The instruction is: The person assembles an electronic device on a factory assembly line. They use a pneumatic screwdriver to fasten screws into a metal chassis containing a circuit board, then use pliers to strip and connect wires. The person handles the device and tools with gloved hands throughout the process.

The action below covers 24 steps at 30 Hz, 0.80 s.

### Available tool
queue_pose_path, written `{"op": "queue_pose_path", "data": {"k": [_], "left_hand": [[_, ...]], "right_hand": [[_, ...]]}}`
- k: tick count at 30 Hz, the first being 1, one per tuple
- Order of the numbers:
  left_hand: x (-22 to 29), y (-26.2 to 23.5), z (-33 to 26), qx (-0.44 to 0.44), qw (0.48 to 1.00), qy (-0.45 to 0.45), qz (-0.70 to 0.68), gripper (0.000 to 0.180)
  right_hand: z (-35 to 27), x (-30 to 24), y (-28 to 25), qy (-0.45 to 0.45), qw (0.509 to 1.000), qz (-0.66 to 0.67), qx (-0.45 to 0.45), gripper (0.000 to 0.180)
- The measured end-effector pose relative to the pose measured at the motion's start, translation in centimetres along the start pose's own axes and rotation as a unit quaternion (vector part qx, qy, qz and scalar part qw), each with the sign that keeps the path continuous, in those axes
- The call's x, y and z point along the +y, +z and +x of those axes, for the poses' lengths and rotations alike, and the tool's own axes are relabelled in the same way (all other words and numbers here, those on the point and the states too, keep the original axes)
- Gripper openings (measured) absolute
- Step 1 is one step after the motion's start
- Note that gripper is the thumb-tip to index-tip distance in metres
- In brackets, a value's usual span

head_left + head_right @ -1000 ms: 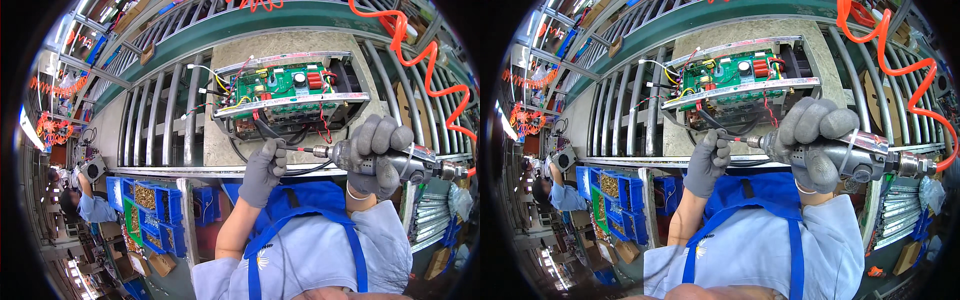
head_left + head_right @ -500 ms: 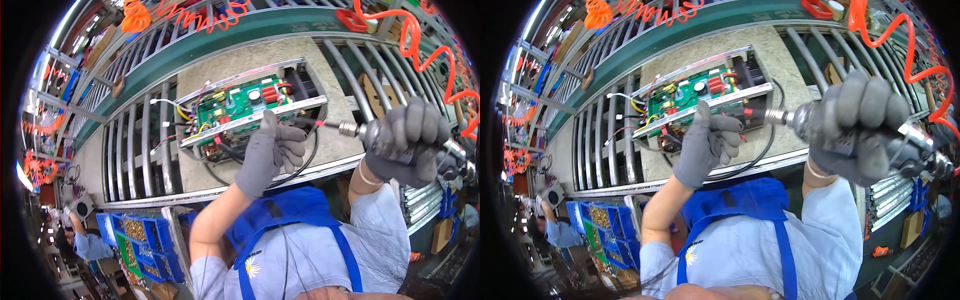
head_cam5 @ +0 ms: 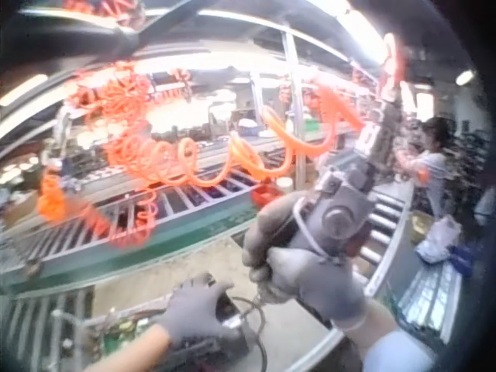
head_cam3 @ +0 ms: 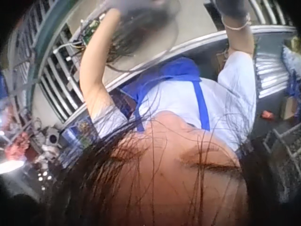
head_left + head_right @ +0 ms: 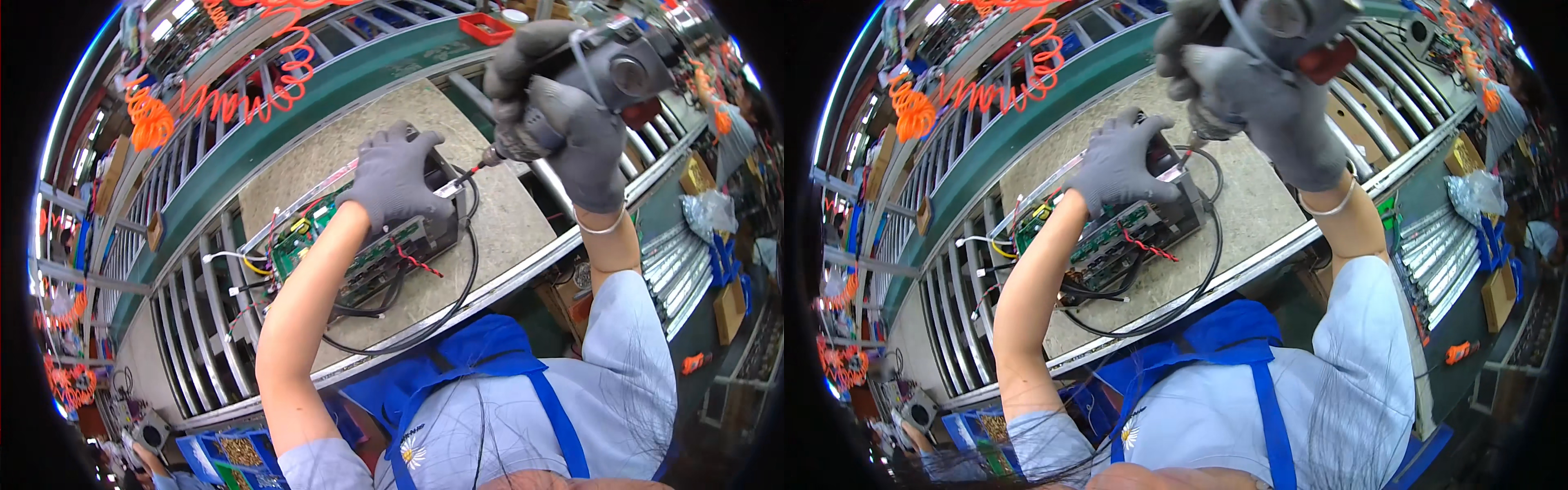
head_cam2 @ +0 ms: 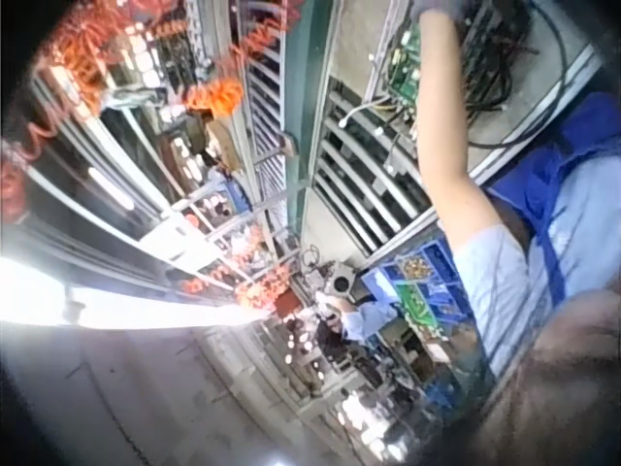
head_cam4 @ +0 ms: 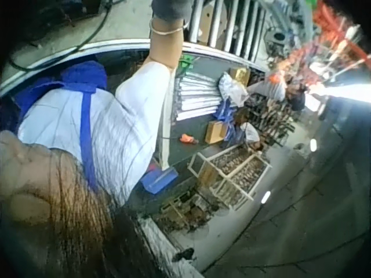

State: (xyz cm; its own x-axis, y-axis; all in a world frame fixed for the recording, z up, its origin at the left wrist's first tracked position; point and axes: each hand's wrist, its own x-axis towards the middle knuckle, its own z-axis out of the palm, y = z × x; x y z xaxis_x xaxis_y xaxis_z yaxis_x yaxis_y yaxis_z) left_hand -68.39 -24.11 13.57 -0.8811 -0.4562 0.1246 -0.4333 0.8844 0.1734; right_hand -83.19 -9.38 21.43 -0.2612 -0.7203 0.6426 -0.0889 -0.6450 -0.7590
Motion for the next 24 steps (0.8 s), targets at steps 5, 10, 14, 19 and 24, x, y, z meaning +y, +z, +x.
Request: {"op": "queue_pose_path", "data": {"k": [5,10,14,19,24], "left_hand": [[0.0,-0.1,0.0,-0.012,0.999,-0.021,-0.047,0.077],[0.0,0.1,-0.2,-0.009,0.997,-0.03,-0.064,0.074],[0.0,-0.2,-0.3,-0.01,0.998,-0.033,-0.053,0.074],[-0.1,0.1,-0.2,-0.012,0.997,-0.035,-0.068,0.081],[-0.6,0.5,-0.3,-0.006,0.997,-0.036,-0.067,0.082]], "right_hand": [[0.6,0.0,0.8,0.021,0.999,-0.036,0.018,0.031],[2.0,0.7,1.7,0.034,0.996,-0.066,0.038,0.024],[3.0,1.9,1.1,0.042,0.998,-0.012,0.05,0.02],[3.3,1.9,1.4,0.016,0.995,-0.066,0.073,0.018],[3.7,2.4,1.9,0.012,0.995,-0.08,0.066,0.02]]}}
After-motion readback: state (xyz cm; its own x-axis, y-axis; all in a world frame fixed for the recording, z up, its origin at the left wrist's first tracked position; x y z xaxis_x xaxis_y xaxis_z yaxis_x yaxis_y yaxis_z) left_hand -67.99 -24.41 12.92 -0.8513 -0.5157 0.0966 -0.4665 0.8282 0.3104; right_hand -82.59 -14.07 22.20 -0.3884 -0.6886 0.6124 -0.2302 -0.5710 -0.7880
